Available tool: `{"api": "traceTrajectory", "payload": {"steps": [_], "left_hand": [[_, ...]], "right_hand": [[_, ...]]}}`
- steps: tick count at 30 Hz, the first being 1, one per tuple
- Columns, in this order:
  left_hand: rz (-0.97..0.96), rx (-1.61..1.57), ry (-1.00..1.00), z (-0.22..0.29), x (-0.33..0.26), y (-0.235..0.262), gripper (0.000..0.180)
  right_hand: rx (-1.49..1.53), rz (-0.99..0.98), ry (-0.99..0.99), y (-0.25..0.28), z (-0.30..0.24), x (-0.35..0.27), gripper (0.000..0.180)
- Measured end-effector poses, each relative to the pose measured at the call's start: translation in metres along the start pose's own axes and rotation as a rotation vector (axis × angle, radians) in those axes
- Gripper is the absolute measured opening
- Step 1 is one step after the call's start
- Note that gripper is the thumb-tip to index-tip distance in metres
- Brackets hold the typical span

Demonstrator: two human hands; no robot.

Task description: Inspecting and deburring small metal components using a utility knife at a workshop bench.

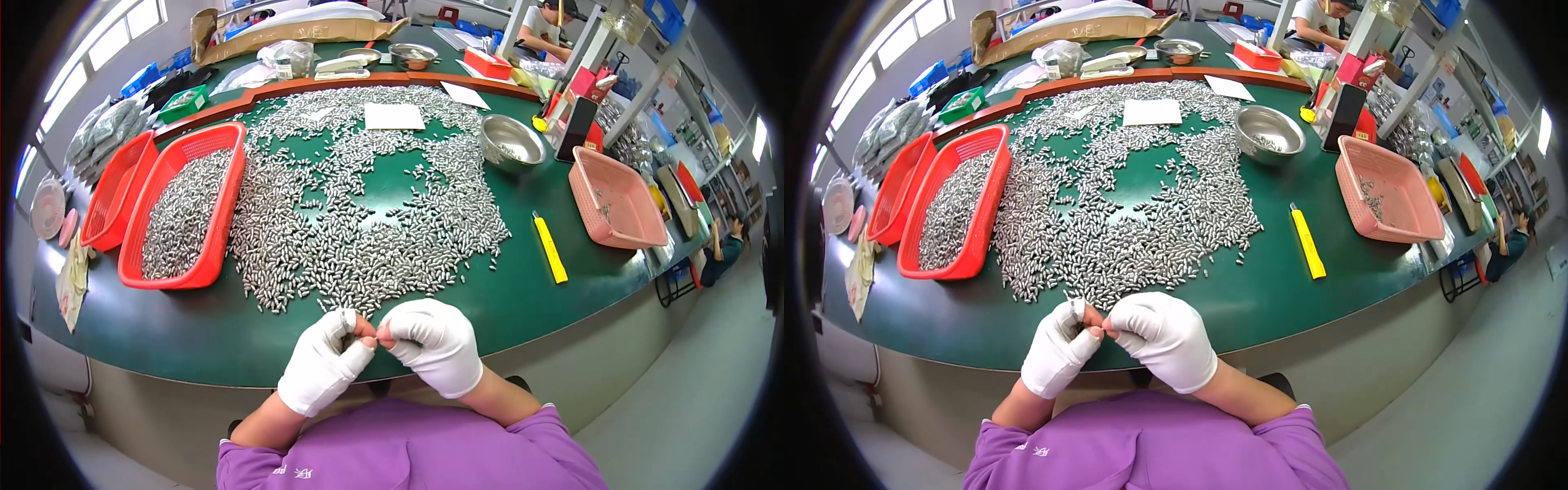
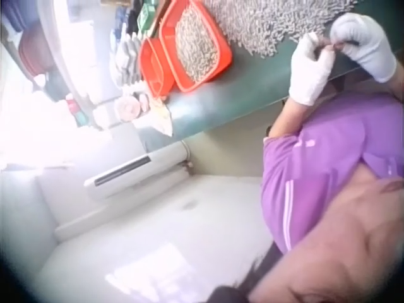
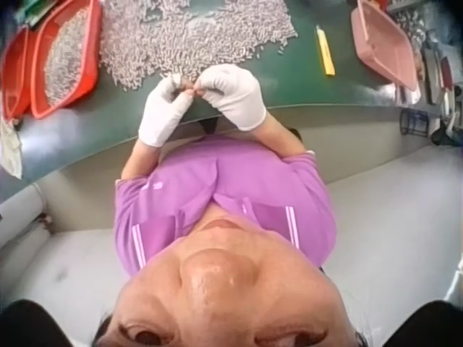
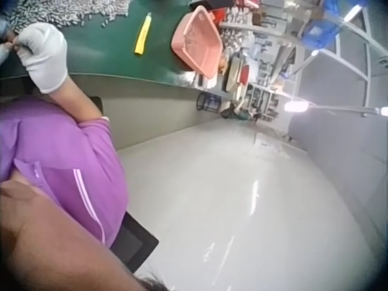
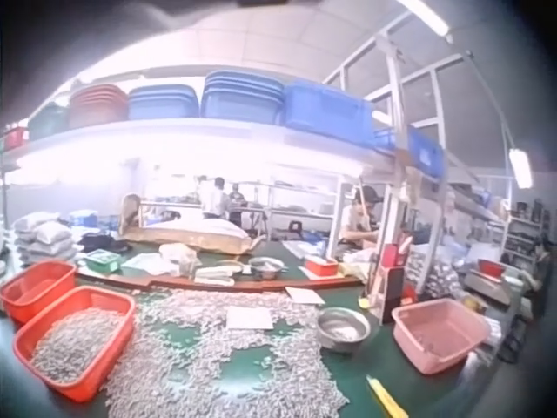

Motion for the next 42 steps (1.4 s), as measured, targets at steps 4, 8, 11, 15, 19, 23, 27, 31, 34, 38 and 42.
{"api": "traceTrajectory", "payload": {"steps": [4, 8, 11, 15, 19, 23, 27, 31, 34, 38, 42], "left_hand": [[0.032, -0.030, 0.023, -0.001, -0.001, -0.003, 0.005], [0.055, -0.035, 0.025, 0.000, -0.001, -0.003, 0.006], [0.067, -0.051, -0.003, -0.002, -0.002, -0.003, 0.006], [0.063, -0.032, 0.002, -0.002, -0.002, -0.002, 0.006], [0.066, 0.008, -0.017, 0.001, -0.002, -0.002, 0.006], [0.078, -0.001, -0.017, 0.001, -0.004, -0.001, 0.006], [0.088, 0.049, -0.049, 0.002, -0.003, -0.001, 0.006], [0.143, 0.094, -0.094, 0.002, 0.000, -0.002, 0.007], [0.184, 0.169, -0.136, 0.006, -0.002, -0.001, 0.006], [0.101, 0.560, -0.351, 0.017, -0.006, -0.004, 0.012], [-0.015, 0.940, -0.478, 0.028, -0.004, -0.022, 0.015]], "right_hand": [[-0.001, 0.014, -0.024, 0.001, 0.002, 0.000, 0.019], [0.033, -0.016, -0.021, 0.001, 0.003, 0.003, 0.020], [-0.008, -0.018, 0.036, 0.000, 0.001, 0.004, 0.021], [-0.003, -0.033, 0.054, 0.000, 0.000, 0.006, 0.022], [0.004, -0.035, 0.006, -0.002, 0.005, 0.005, 0.023], [-0.007, -0.028, 0.001, -0.002, 0.003, 0.004, 0.022], [-0.022, -0.020, -0.003, -0.002, 0.004, 0.004, 0.022], [-0.019, 0.049, -0.006, 0.007, 0.001, 0.005, 0.023], [-0.300, 0.288, 0.057, 0.037, -0.007, -0.002, 0.031], [-0.782, 0.745, -0.152, 0.119, 0.003, -0.012, 0.033], [-1.029, 0.816, -0.515, 0.182, 0.057, -0.033, 0.038]]}}
Point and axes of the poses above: each hand's wrist, its own x-axis towards the middle knuckle, its own y-axis out of the back of the hand, z = x × y, the point moved 7 cm from there along x, towards the middle knuckle, and after that the axes turned 15 degrees about -y, right-handed, at the moved point
